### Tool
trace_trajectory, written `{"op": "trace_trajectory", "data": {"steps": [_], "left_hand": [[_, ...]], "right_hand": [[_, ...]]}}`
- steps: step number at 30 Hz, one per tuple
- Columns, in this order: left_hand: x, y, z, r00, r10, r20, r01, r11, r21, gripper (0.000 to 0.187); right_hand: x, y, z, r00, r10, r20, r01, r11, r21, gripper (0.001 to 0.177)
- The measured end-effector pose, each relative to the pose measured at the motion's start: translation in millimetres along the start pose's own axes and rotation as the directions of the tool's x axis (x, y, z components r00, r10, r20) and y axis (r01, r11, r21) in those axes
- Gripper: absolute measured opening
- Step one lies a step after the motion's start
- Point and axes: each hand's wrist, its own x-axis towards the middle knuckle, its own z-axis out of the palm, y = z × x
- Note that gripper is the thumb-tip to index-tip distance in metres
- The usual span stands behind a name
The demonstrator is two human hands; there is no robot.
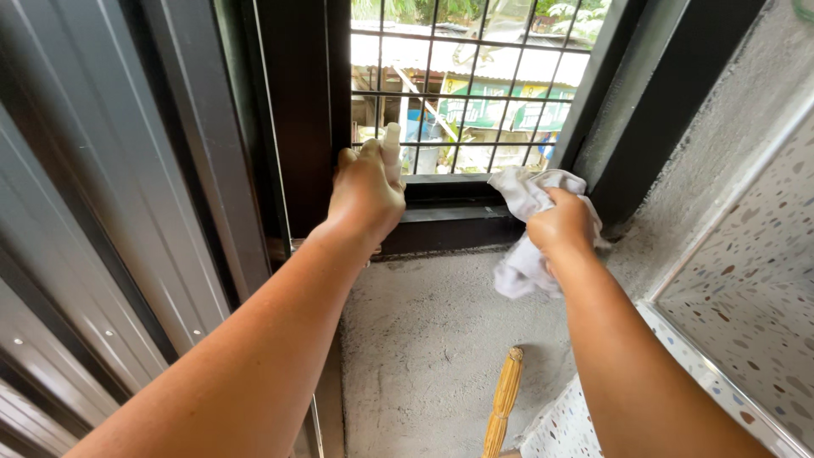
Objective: The person wipes a metal gate with a white cloth, then sweeps the wooden floor with a broom. The person cleans the gate's lower edge and vertical panels, then moves to sweep along the wall and floor.
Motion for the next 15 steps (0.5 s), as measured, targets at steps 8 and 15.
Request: {"op": "trace_trajectory", "data": {"steps": [8,15], "left_hand": [[-1,-6,5,0.999,-0.015,-0.034,0.017,0.998,0.055,0.079],[-16,4,6,0.994,0.111,-0.023,-0.108,0.987,0.120,0.107]], "right_hand": [[-19,-35,-1,0.913,0.289,0.289,-0.346,0.169,0.923,0.041],[-46,-40,-17,0.821,0.198,0.535,-0.523,-0.115,0.845,0.040]]}}
